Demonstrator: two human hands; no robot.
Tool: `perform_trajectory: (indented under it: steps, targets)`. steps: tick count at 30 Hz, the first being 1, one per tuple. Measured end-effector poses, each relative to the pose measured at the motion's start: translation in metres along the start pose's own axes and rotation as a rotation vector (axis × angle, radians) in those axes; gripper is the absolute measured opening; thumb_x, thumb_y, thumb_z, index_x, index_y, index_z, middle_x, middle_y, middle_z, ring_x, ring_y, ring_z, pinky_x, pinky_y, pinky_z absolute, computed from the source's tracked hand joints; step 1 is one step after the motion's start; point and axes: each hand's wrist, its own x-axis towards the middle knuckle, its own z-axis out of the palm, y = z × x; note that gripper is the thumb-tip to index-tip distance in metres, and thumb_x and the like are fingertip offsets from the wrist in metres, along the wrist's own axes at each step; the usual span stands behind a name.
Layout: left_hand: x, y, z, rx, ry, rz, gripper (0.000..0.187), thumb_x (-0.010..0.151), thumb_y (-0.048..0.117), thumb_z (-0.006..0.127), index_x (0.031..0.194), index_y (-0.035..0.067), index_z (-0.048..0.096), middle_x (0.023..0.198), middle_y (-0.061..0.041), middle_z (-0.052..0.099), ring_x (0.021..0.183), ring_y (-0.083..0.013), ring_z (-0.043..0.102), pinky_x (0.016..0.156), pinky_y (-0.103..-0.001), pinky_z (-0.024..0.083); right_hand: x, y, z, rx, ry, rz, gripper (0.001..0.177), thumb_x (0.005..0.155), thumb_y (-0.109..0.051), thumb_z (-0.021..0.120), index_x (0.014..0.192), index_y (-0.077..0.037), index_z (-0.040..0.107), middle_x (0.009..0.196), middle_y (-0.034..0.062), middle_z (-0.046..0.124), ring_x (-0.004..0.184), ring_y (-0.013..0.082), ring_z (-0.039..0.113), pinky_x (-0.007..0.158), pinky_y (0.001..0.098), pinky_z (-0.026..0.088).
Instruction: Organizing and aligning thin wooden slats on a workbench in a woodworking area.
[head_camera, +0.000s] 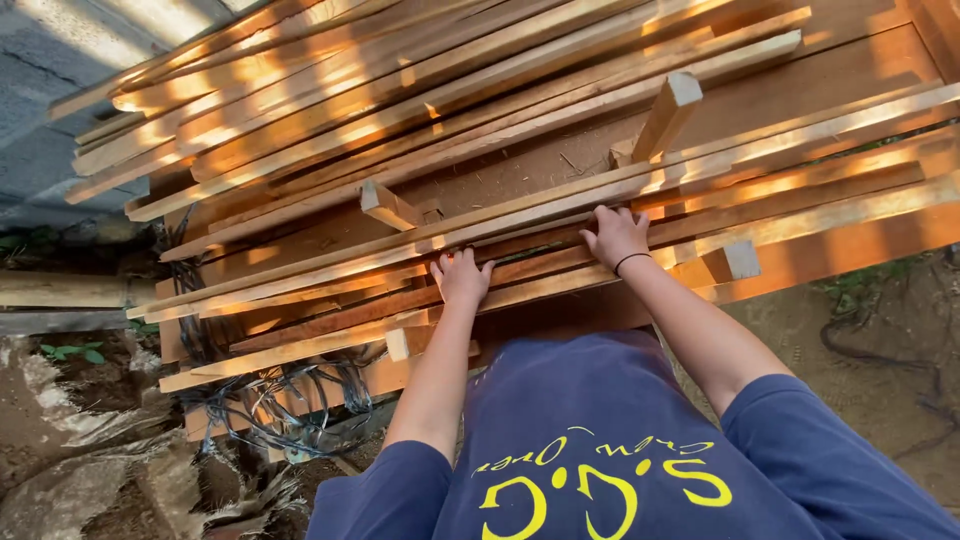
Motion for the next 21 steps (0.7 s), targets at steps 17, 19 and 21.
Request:
perform_trajectory:
  steps: [17,19,21]
  targets:
    - [0.000,0.003,-0.035,-0.017,-0.087,-0.026,0.059,0.104,0.057,0.036,0.131,0.011,0.061,0.136,-0.014,0.064,0.137,-0.0334,0.050,0.121,-0.053,0.020,-0.002,-0.013,-0.044,-0.020,-0.116,-0.018,0.048,0.100,-0.061,0.053,0.119,-0.022,0.073,0.115,0.0072,0.076,0.123,0.0307,0.061,0.121,0.0641,0.012]
    - [0.000,0.004,-0.036,-0.033,-0.053,-0.016,0.055,0.103,0.054,0.040,0.129,0.010,0.062,0.134,-0.015,0.065,0.135,-0.0337,0.051,0.121,-0.054,0.020,-0.006,-0.008,-0.052,-0.026,-0.105,-0.079,0.045,0.100,-0.060,0.055,0.123,-0.025,0.072,0.118,0.0046,0.074,0.125,0.0293,0.059,0.121,0.0665,0.010]
    - [-0.015,0.003,-0.034,-0.158,-0.086,-0.021,0.054,0.101,0.054,0.046,0.130,0.010,0.056,0.135,-0.015,0.065,0.136,-0.0333,0.051,0.123,-0.055,0.012,-0.012,-0.002,-0.048,0.075,-0.104,-0.082,0.040,0.096,-0.055,0.065,0.122,-0.025,0.070,0.120,0.0038,0.073,0.125,0.0284,0.059,0.123,0.0655,0.010]
